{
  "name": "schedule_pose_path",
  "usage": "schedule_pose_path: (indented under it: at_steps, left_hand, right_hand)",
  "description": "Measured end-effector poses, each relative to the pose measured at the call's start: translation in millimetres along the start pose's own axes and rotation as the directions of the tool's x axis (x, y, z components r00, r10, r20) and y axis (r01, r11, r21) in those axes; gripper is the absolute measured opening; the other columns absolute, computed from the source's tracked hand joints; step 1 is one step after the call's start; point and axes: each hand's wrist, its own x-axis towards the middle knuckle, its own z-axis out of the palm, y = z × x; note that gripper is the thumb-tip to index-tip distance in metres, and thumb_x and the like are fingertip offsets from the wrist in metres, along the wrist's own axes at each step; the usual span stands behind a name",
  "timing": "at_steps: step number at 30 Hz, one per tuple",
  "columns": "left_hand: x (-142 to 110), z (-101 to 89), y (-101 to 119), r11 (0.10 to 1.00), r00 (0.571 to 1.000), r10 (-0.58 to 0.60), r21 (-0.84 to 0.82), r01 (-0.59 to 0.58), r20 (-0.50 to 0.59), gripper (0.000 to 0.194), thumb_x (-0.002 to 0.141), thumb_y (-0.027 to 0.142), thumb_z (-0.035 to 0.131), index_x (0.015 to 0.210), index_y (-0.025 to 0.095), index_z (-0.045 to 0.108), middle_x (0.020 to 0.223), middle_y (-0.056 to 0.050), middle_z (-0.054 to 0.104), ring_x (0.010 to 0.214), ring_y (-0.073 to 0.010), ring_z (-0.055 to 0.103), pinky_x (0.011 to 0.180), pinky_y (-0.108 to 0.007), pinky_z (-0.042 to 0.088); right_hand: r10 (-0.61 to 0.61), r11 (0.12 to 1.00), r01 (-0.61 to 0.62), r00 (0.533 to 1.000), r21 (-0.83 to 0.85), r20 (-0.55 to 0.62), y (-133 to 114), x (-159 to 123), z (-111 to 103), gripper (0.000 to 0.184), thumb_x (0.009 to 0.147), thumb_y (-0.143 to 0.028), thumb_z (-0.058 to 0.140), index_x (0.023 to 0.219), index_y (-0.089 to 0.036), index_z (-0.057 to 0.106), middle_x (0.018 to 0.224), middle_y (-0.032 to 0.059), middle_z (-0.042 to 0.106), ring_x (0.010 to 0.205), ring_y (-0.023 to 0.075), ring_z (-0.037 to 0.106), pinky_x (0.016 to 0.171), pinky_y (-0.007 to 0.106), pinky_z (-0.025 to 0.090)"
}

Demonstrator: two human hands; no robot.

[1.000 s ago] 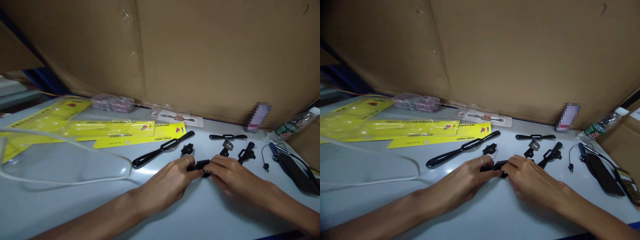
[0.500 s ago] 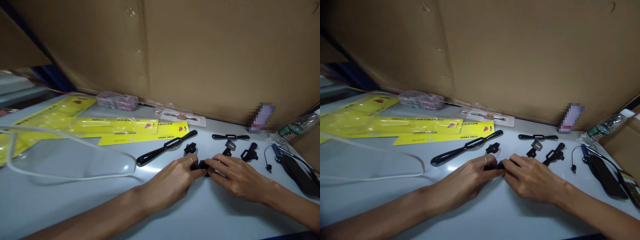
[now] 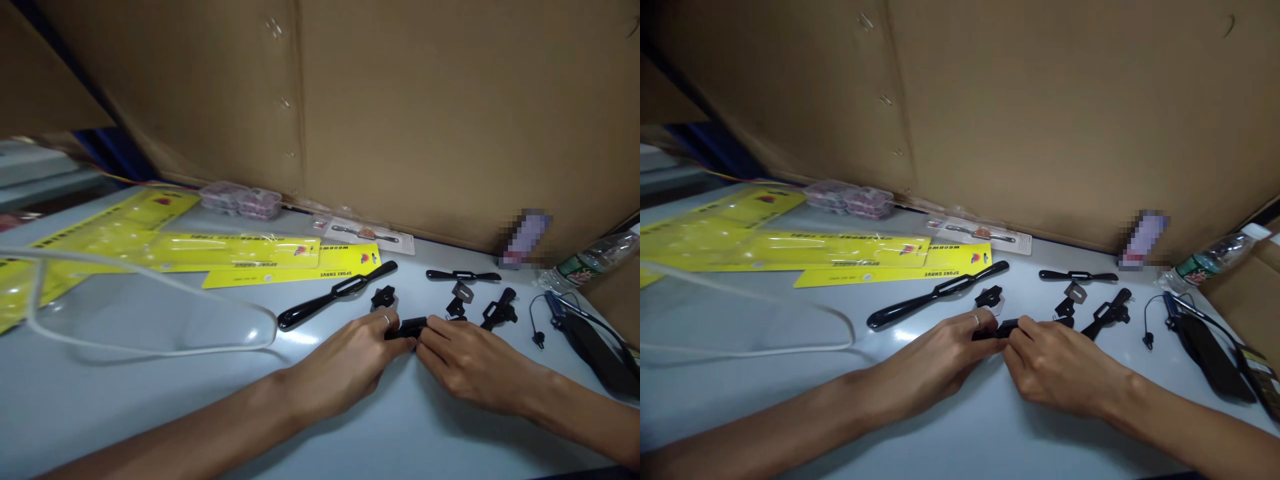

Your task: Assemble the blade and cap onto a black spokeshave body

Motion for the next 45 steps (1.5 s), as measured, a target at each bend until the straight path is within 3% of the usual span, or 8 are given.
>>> schedule_pose_path:
  at_steps: [5,9,14,24,30,35,39,45]
  left_hand:
    - [-2,1.0,-1,0.999,0.998,-0.022,-0.027,0.024,0.053,0.048,0.075,-0.009,0.048,0.106,0.019,0.071,0.091,-0.005,0.060,0.078,-0.0195,0.061,0.067,-0.030,0.048]
    - [-2,0.4,-1,0.999,0.998,-0.028,-0.034,0.031,0.061,0.052,0.078,-0.007,0.049,0.115,0.022,0.070,0.093,-0.005,0.061,0.081,-0.0201,0.061,0.069,-0.030,0.048]
    - [-2,-1.7,1,0.998,0.994,-0.049,-0.025,0.052,0.098,0.053,0.078,-0.008,0.048,0.115,0.022,0.070,0.094,-0.005,0.060,0.080,-0.0208,0.061,0.068,-0.031,0.049]
    - [-4,4.3,-1,0.999,0.998,-0.031,-0.018,0.032,0.062,0.046,0.085,-0.004,0.046,0.114,0.022,0.070,0.093,-0.006,0.061,0.083,-0.0212,0.063,0.070,-0.031,0.053]
    - [-4,5.6,-2,1.000,0.999,-0.012,-0.019,0.013,0.053,0.049,0.083,-0.005,0.044,0.116,0.022,0.070,0.093,-0.006,0.061,0.082,-0.0226,0.064,0.070,-0.034,0.055]
    - [-5,4.7,-2,1.000,0.999,-0.012,-0.012,0.013,0.048,0.047,0.085,-0.004,0.045,0.116,0.022,0.069,0.094,-0.006,0.061,0.083,-0.0221,0.064,0.071,-0.034,0.056]
    - [-3,4.2,-1,1.000,0.998,-0.022,-0.015,0.023,0.060,0.043,0.085,-0.004,0.045,0.109,0.021,0.070,0.094,-0.006,0.061,0.084,-0.0226,0.063,0.072,-0.035,0.055]
    - [-4,3.2,-1,0.999,0.996,-0.035,-0.013,0.036,0.078,0.048,0.081,-0.007,0.046,0.111,0.022,0.069,0.095,-0.005,0.061,0.084,-0.0221,0.063,0.070,-0.033,0.053]
  right_hand:
    - [0.253,0.918,-0.269,0.963,0.291,0.092,1,3,8,0.020,0.086,0.001,0.054,0.081,-0.016,0.063,0.075,0.0050,0.066,0.065,0.0181,0.058,0.056,0.029,0.040]
    - [0.546,0.601,-0.527,0.820,0.601,0.173,-6,1,19,0.014,0.091,-0.006,0.055,0.086,-0.018,0.061,0.072,-0.0001,0.067,0.060,0.0134,0.056,0.057,0.026,0.036]
    - [0.682,0.243,-0.591,0.668,0.769,0.299,-11,-1,23,0.012,0.090,-0.011,0.058,0.083,-0.019,0.063,0.061,-0.0054,0.061,0.055,0.0114,0.054,0.058,0.025,0.037]
    - [0.632,0.429,-0.541,0.752,0.723,0.188,-11,-8,26,0.018,0.096,-0.015,0.049,0.089,-0.019,0.065,0.076,0.0014,0.067,0.068,0.0156,0.059,0.065,0.029,0.038]
    - [0.654,0.195,-0.617,0.661,0.762,0.368,-6,-1,22,0.021,0.086,-0.002,0.052,0.080,-0.018,0.063,0.065,-0.0029,0.067,0.059,0.0126,0.058,0.059,0.025,0.039]
    - [0.552,0.581,-0.478,0.826,0.659,0.113,-5,-14,23,0.020,0.091,-0.006,0.054,0.095,-0.017,0.070,0.086,0.0047,0.072,0.076,0.0180,0.065,0.070,0.030,0.048]
    - [0.286,0.930,-0.248,0.952,0.272,-0.111,-7,-21,24,0.020,0.096,-0.006,0.050,0.099,-0.012,0.069,0.090,0.0115,0.070,0.080,0.0230,0.063,0.068,0.033,0.051]
    - [0.120,0.991,-0.123,0.990,-0.043,-0.073,-9,-11,23,0.021,0.093,-0.001,0.049,0.088,-0.011,0.067,0.078,0.0094,0.066,0.075,0.0232,0.060,0.059,0.033,0.045]
